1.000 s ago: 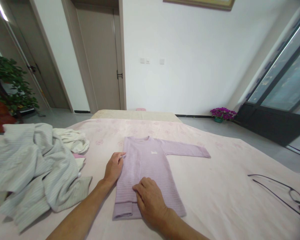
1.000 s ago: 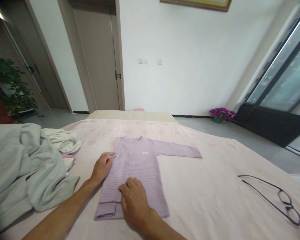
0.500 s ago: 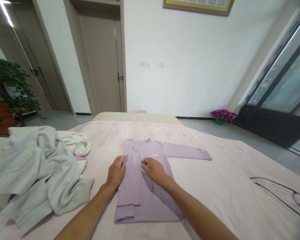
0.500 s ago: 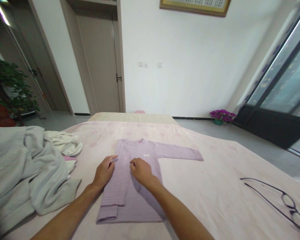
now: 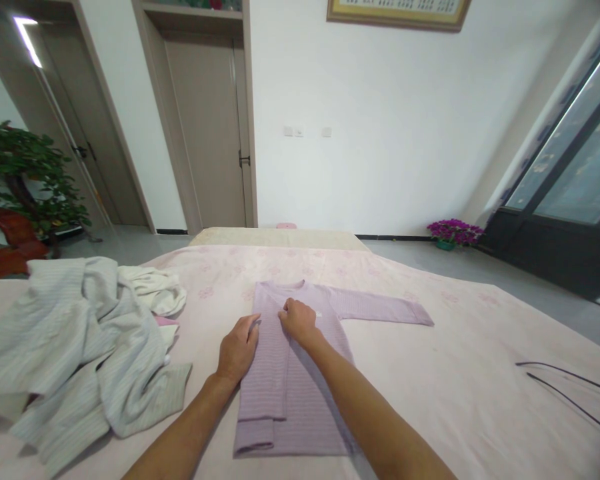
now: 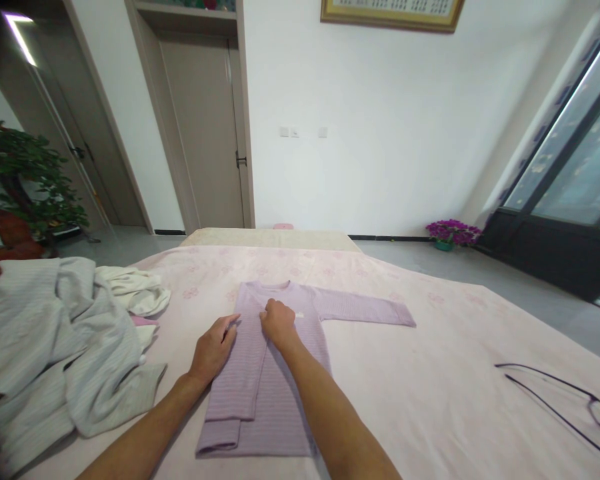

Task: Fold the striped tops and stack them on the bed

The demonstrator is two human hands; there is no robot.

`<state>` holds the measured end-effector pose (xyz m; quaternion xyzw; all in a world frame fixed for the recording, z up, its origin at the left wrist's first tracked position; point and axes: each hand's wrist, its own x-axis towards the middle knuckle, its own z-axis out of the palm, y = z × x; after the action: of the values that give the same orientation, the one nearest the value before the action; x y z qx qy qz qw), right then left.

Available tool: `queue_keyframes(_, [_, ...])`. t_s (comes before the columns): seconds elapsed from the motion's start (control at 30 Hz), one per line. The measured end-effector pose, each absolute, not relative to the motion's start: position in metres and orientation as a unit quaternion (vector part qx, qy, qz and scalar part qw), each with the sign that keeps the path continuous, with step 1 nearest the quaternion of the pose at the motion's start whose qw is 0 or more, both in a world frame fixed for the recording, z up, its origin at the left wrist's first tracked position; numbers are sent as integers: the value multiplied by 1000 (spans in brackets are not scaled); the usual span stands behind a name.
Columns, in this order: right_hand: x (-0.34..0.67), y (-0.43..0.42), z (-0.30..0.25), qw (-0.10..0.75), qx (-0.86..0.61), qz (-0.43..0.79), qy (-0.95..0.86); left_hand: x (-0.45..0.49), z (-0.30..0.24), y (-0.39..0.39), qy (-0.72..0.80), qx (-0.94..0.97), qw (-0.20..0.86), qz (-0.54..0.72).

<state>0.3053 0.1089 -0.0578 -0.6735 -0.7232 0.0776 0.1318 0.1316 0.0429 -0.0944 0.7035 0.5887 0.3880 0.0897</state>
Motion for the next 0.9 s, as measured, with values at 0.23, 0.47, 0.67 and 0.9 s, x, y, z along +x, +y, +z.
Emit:
queue_keyframes(0.23, [313, 118, -59, 122, -687, 72, -713, 135, -88, 39, 610, 698, 93, 363])
queue_keyframes(0.47, [316, 111, -60, 130, -678, 66, -721, 139, -89, 36, 625, 720, 48, 298])
queue_keyframes(0.67, [313, 104, -55, 177, -552, -7, -815, 148, -85, 24, 619, 739, -5, 267])
queue_keyframes(0.9, [304, 107, -71, 121, -448, 36, -885, 153, -71, 10, 611, 751, 76, 239])
